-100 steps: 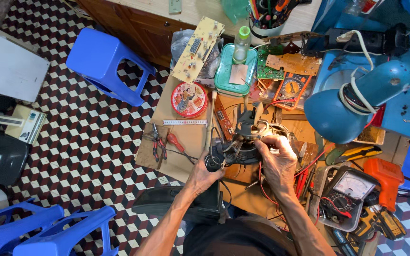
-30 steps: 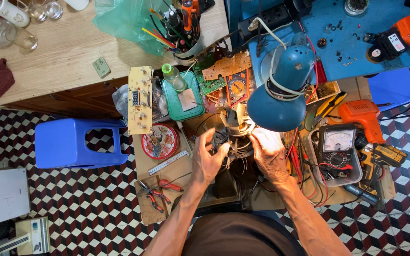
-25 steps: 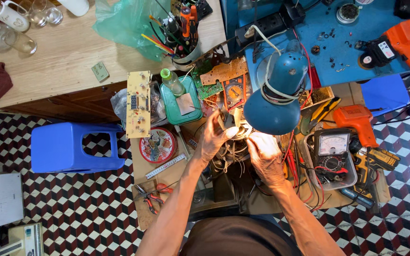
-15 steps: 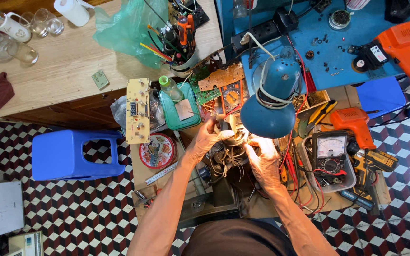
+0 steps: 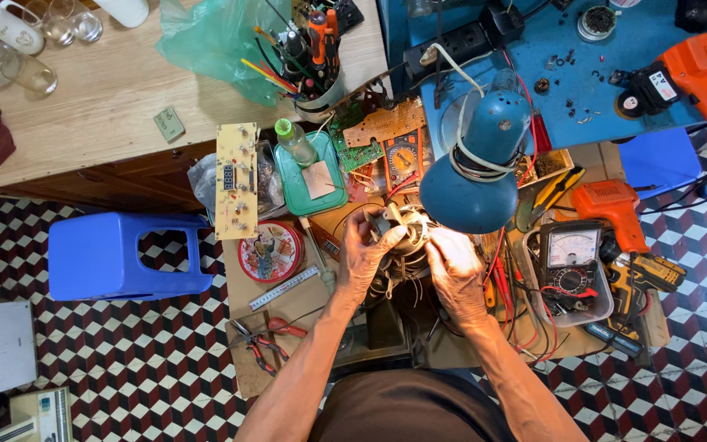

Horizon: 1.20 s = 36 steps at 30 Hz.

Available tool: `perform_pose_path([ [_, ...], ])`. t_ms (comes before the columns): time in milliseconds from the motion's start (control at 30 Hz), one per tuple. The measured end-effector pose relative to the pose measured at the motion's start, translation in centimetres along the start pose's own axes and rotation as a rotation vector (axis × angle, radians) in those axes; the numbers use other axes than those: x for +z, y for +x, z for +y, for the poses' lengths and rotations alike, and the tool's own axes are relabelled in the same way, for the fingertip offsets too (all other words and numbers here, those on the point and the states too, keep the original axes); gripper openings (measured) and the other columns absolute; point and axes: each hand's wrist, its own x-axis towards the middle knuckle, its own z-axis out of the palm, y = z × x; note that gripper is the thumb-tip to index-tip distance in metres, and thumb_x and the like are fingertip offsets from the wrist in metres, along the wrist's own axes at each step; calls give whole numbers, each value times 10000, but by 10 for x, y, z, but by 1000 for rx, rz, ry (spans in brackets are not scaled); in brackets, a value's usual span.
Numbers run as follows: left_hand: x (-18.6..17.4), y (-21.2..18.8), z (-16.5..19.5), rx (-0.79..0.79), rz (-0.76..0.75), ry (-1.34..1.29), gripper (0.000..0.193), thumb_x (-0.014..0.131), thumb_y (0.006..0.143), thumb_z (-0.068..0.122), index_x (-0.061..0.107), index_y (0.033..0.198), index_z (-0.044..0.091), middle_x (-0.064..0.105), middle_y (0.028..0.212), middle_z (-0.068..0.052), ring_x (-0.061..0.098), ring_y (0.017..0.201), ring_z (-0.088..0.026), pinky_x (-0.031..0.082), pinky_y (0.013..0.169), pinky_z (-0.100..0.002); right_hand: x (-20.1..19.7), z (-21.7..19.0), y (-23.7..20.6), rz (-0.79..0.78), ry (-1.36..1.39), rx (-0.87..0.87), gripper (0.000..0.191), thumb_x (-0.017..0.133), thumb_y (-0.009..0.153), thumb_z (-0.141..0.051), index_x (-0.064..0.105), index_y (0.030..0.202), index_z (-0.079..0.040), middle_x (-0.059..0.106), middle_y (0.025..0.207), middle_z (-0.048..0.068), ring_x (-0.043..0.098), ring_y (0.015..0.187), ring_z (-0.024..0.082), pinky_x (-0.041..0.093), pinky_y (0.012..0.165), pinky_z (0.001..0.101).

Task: The person retrieves a vacuum cleaner from under a shelf and brings it to a workbench. They remove the motor housing, inspect the internal components, and use a cordless drill to work on the motor assembly.

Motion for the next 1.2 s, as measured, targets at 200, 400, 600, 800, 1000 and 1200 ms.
perform_pose_path([
  [200,-1,7,-11,-21,5,-14,713,883,779,296,513,1323,22,673,1218,-134,655,1093,-183,547,954,-322,2,0,-1,11,-4,61,155,731,889,15,680,1035,4,705,1067,144,695,1000,300,552,910,382],
  [400,-5,16,-5,-34,-119,-72,736,889,779,289,492,1347,41,655,1238,-96,634,1142,-162,527,998,-314,-2,-3,1,-20,-92,-50,168,716,901,28,693,1064,-6,710,1082,141,679,1029,317,516,912,413],
  [600,-7,26,7,-68,-184,56,665,892,794,287,586,1312,4,696,1186,-104,659,1092,-164,551,963,-305,2,4,2,-18,-61,0,173,743,890,12,677,1050,2,694,1100,155,673,1047,311,534,916,408],
  [800,-9,16,-6,-28,-109,44,684,896,792,274,548,1326,24,678,1184,-89,647,1093,-154,545,957,-297,6,11,-5,-19,-42,37,139,757,905,9,680,1021,5,700,1071,147,686,1005,294,554,895,390],
  [1000,-22,33,-9,-62,-205,57,735,897,770,300,513,1347,57,685,1204,-110,656,1102,-156,565,933,-311,6,7,0,-86,-105,-82,135,737,953,36,683,1075,21,704,1114,160,681,1043,312,548,940,397],
  [1200,-19,27,-17,-6,-164,-30,752,903,781,310,484,1359,74,685,1227,-100,665,1135,-157,574,976,-315,10,2,0,-52,-68,0,133,742,934,12,665,1040,33,684,1105,178,673,1038,314,552,913,394],
])
